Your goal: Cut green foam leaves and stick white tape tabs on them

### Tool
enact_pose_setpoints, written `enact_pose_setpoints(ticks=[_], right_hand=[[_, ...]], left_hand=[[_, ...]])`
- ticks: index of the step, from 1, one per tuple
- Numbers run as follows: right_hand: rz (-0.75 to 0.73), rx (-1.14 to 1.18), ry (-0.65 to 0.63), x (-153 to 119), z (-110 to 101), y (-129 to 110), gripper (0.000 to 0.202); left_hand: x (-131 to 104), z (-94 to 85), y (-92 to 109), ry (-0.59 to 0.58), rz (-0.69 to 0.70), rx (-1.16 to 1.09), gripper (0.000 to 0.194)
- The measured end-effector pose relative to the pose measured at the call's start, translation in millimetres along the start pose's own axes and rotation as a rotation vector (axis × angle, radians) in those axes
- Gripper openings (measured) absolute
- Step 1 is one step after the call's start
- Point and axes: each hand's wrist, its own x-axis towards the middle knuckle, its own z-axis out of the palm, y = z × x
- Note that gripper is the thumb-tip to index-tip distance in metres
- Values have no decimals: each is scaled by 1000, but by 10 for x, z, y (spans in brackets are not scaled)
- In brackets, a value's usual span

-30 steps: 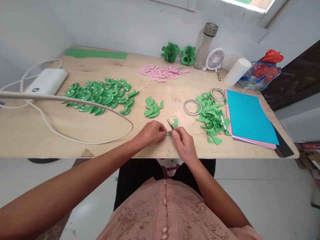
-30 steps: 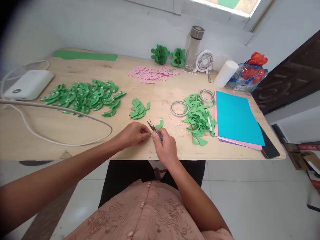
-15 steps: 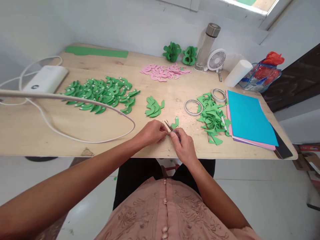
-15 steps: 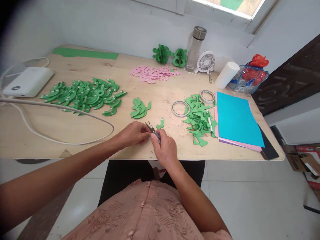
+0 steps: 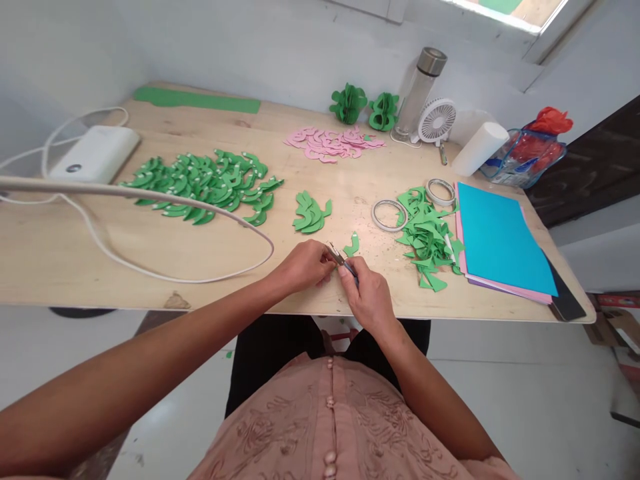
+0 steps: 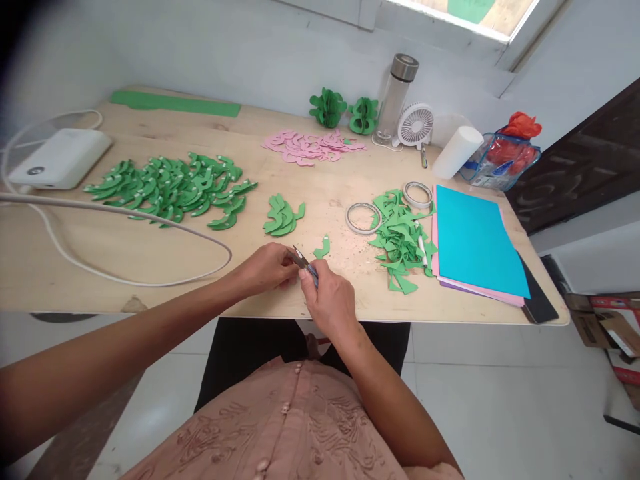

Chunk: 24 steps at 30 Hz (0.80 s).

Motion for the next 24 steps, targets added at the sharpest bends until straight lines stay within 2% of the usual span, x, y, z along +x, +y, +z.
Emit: enact_pose_setpoints(ticks=[5,8,12,18,24], right_hand=[[11,-11,7,-4,9,-10,30],[26,25,14,-4,14,2,29],[49,117,20,-4,11,31,28],[42,208,-27,-2,-20,43,27],[44,222,-19,-5,-37,35,29]], left_hand=[[-63,-5,-1,43,13,29,18],[-65,-2,-52,41,-13,-42,15],[-34,3,-105,4,-72,-155,15],[14,-34,-69,-77,-112,-252,11],[50,-43,-36,-128,-121,-256,13]])
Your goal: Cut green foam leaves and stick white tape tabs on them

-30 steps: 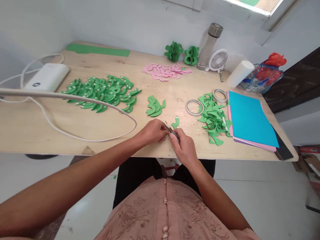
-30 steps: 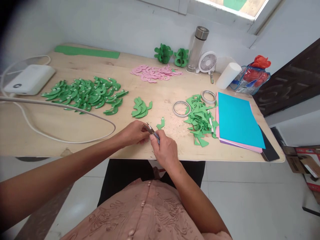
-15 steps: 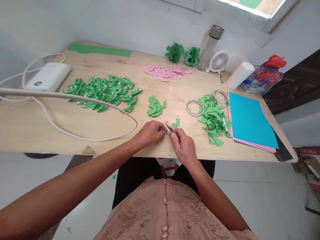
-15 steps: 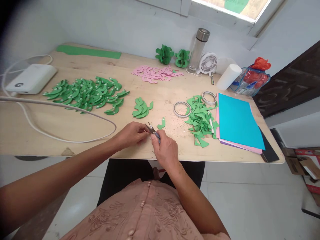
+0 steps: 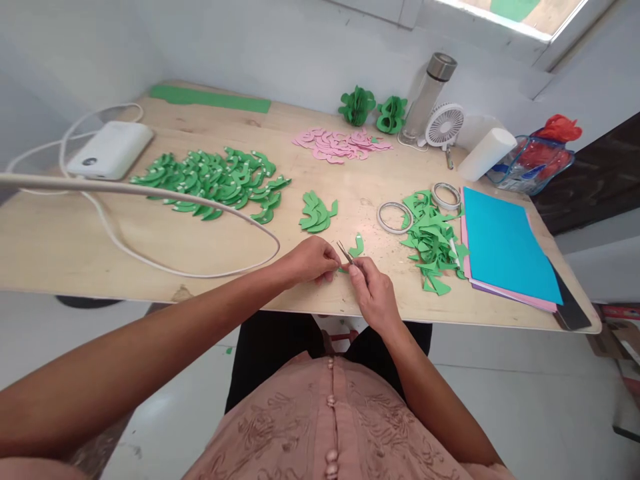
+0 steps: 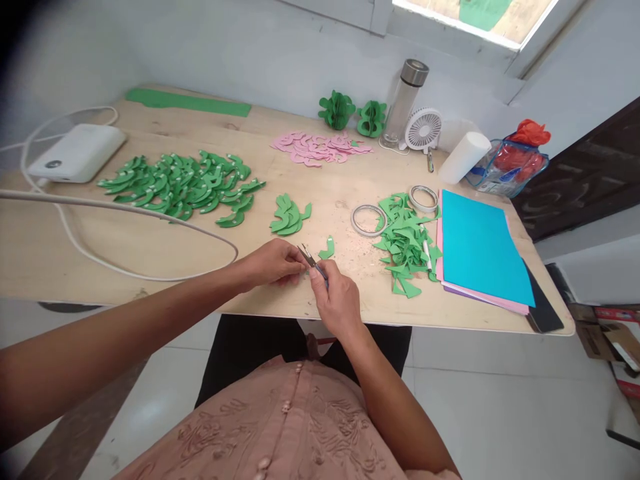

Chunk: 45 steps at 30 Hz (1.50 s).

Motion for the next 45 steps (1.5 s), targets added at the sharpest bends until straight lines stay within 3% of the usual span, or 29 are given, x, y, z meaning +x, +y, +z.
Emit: enact_pose_setpoints(ticks=[16,35,45], right_hand=[[16,14,47,16,42,45,26],[-6,39,62,-19,34,66,28],[-80,-179,3,-31,27,26,31]], left_hand=[[-23,-9,-7,-34,-74,-105,11],[32,32,11,-25,-76,5,14],[24,31,41,-37,-87,27,16]])
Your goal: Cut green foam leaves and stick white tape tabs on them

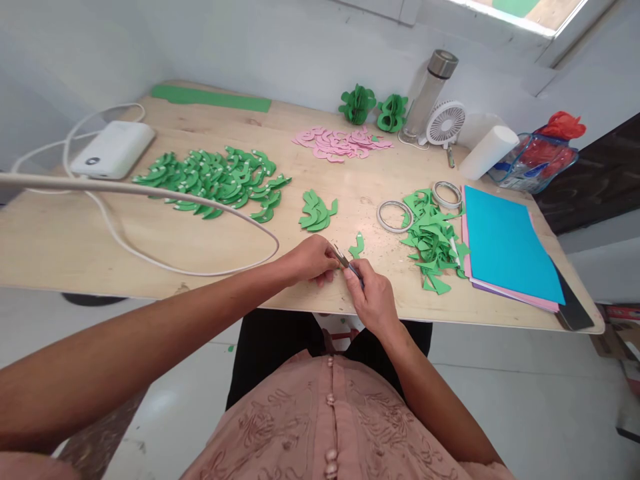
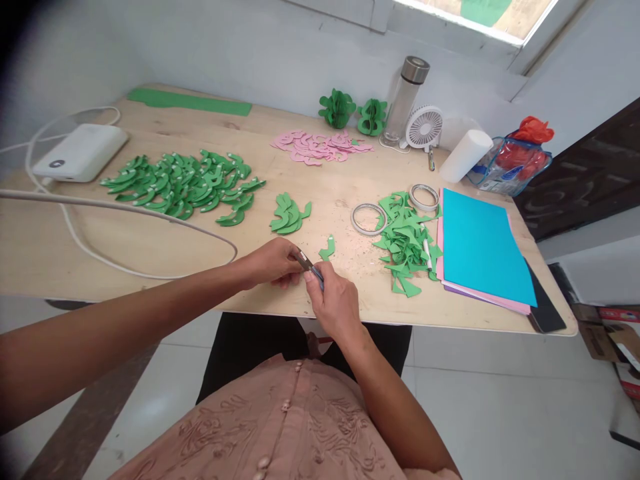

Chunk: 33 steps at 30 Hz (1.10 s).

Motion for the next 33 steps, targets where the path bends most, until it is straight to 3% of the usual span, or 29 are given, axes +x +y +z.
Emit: enact_pose_setpoints(ticks=[24,27,33], right_hand=[[-138,-291,-145,71,-96,-64,32],[-131,-245,-126,77,-86,-36,33],[-39,65,-26,69,-39,62,30]], left_hand=[[-27,-25,-37,-5,20,-95,19],[-39,-33,-21,-13,18,-94,15],[-48,-40,-13,-29,21,-105,7]])
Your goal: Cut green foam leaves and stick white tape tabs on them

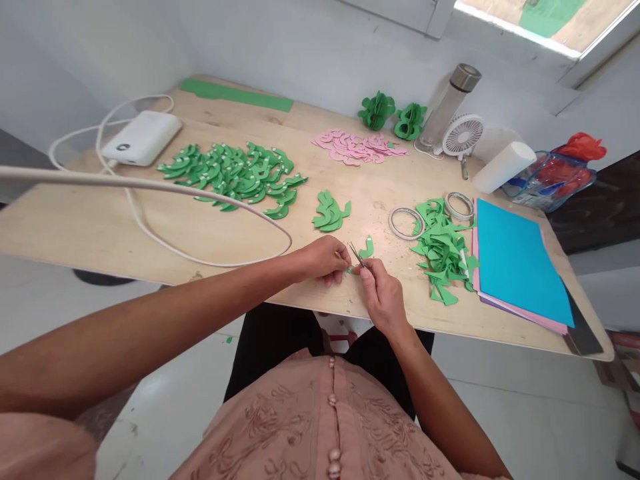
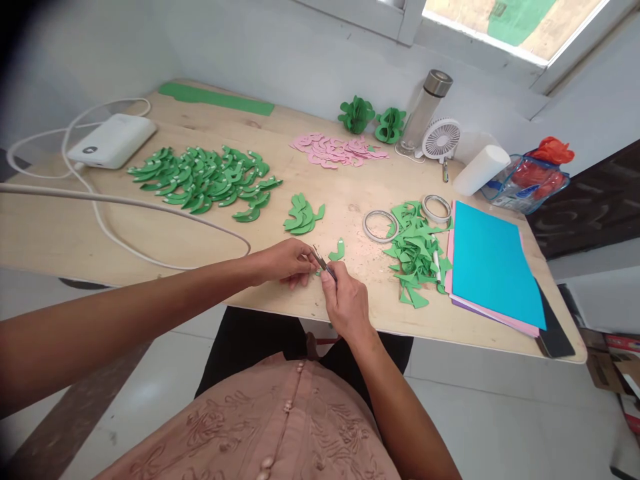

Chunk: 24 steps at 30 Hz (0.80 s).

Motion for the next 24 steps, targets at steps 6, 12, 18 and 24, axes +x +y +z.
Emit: enact_pose_setpoints(ticks=[6,12,18,24], right_hand=[[6,30,4,-15,22,24,28],[14,46,17,-13,2,21,28],[5,60,5,-29,-36,12,30],[-68,-9,-63,-42,-60,16,31]], left_hand=[[48,6,-42,-25,5,25,12],[53,14,-44,0,-6,53,11],[54,30,-58,19,4,73,12],[54,24,-49,21,27,104,14]])
